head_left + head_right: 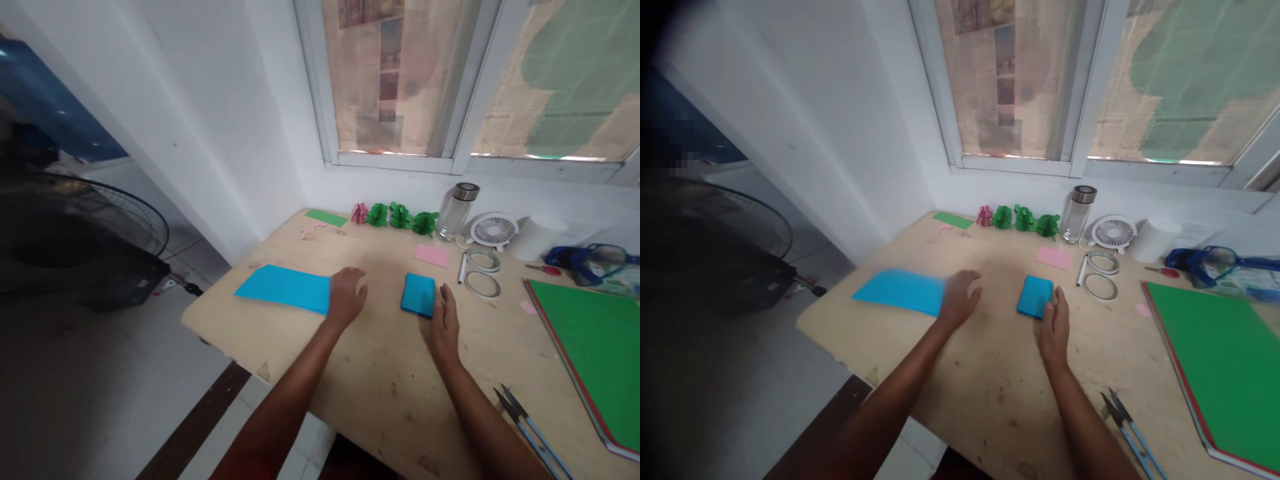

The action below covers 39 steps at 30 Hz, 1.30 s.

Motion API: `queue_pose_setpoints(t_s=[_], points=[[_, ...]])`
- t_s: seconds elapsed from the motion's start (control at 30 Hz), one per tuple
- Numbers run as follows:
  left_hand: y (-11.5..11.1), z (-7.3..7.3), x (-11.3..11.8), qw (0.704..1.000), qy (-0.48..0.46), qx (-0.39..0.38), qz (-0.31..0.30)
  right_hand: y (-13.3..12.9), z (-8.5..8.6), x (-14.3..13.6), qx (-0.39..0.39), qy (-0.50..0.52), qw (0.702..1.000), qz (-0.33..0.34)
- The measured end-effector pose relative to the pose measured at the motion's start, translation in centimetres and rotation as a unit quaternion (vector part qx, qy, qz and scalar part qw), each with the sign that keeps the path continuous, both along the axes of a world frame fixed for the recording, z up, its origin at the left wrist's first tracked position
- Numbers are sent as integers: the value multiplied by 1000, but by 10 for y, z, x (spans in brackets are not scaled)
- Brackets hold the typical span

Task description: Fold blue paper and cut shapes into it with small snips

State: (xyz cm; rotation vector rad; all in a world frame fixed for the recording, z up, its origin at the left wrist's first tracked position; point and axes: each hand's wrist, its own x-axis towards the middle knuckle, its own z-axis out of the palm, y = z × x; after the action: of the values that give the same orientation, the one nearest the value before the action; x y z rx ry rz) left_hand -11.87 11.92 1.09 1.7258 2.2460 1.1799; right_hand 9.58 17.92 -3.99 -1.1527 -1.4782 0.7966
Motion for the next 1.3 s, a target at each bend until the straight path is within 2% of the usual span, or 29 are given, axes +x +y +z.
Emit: queue_pose_setpoints(t_s=[0.07, 0.17, 0.23, 0.33, 0.67, 1.0, 1.17, 1.3], points=[[-30, -4, -24, 999, 26, -23, 41, 0, -1, 0, 4, -5, 1000, 4], [-64, -16, -47, 978, 117, -133, 112, 1, -1, 1, 21, -19, 1000, 5], [-75, -24, -55, 966, 140, -178, 128, 2, -2, 1, 27, -24, 999, 3], [-77, -33, -59, 963, 141, -193, 129, 3, -5, 1, 27, -24, 999, 2], [-81, -49, -60, 981, 96, -94, 141, 4, -5, 1, 31, -25, 999, 2], [-89, -39, -55, 989, 84, -8, 123, 2, -4, -1, 17, -24, 999, 12], [-93, -39, -54, 983, 63, 59, 159, 1, -2, -1, 8, -30, 999, 14], [-103, -27, -43, 979, 44, 93, 178, 3, -3, 0, 13, -37, 999, 10]])
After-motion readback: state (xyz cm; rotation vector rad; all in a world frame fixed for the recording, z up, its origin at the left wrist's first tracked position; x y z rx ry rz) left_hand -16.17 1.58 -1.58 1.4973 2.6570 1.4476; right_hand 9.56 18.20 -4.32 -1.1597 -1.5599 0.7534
